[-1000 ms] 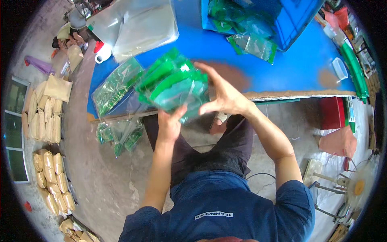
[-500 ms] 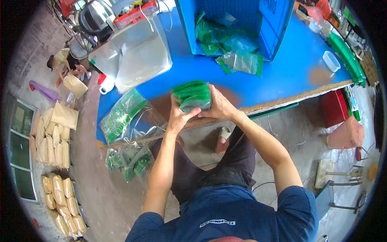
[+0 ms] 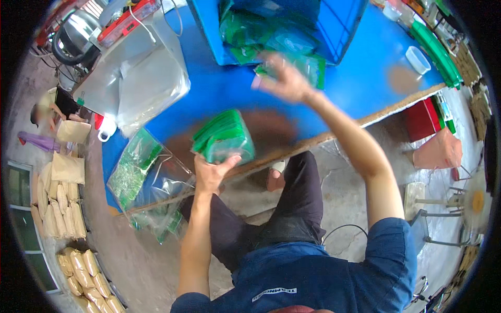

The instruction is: The recorder is sorting green plastic packets and placing them into larger clear plastic bags on a blue work table.

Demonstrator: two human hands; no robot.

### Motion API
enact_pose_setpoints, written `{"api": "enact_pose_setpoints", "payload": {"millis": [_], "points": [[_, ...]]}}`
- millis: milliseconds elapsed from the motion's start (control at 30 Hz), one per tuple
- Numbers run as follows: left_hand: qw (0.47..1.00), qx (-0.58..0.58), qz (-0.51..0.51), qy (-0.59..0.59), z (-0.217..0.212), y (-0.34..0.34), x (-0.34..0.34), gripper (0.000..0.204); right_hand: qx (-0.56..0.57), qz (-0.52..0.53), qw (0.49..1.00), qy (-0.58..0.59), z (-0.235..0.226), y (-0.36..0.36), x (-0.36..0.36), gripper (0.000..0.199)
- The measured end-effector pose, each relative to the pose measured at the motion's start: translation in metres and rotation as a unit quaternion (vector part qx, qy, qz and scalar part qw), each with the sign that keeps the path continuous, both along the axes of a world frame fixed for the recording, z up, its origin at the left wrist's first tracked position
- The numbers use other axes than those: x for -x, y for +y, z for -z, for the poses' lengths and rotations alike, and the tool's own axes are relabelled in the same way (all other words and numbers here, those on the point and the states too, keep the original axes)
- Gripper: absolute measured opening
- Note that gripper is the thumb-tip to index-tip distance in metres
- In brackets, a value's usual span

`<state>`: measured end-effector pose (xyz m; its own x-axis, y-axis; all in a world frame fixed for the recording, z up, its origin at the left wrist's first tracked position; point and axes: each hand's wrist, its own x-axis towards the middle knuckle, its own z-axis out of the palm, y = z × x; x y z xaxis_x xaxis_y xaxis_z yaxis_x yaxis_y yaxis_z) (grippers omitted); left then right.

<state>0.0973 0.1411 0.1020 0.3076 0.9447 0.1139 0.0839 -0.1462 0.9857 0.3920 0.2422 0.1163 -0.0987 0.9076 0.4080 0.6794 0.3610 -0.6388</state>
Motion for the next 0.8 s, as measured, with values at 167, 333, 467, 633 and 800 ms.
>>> {"api": "enact_pose_setpoints", "payload": {"millis": [167,333,467,633,800], "points": [[0.996,-0.043,-0.079,0.012,0.013,0.000,-0.007,0.036,-0.023,0.235,0.961,-0.145,0.022,0.125,-0.124,0.108],[0.992,-0.045,-0.115,-0.035,0.014,0.000,-0.001,0.037,0.044,0.246,0.955,-0.160,0.042,0.128,-0.056,0.100],[0.982,-0.056,-0.155,-0.098,0.022,0.002,0.001,0.043,-0.126,0.183,0.953,-0.208,0.060,0.092,-0.007,0.093],[0.971,-0.026,-0.163,-0.174,0.040,-0.009,0.013,0.057,-0.139,0.127,0.943,-0.273,0.060,0.042,0.029,0.085],[0.843,0.215,-0.054,-0.490,0.068,-0.072,0.034,0.046,-0.110,0.038,0.954,-0.275,0.051,0.023,0.065,0.063]]}}
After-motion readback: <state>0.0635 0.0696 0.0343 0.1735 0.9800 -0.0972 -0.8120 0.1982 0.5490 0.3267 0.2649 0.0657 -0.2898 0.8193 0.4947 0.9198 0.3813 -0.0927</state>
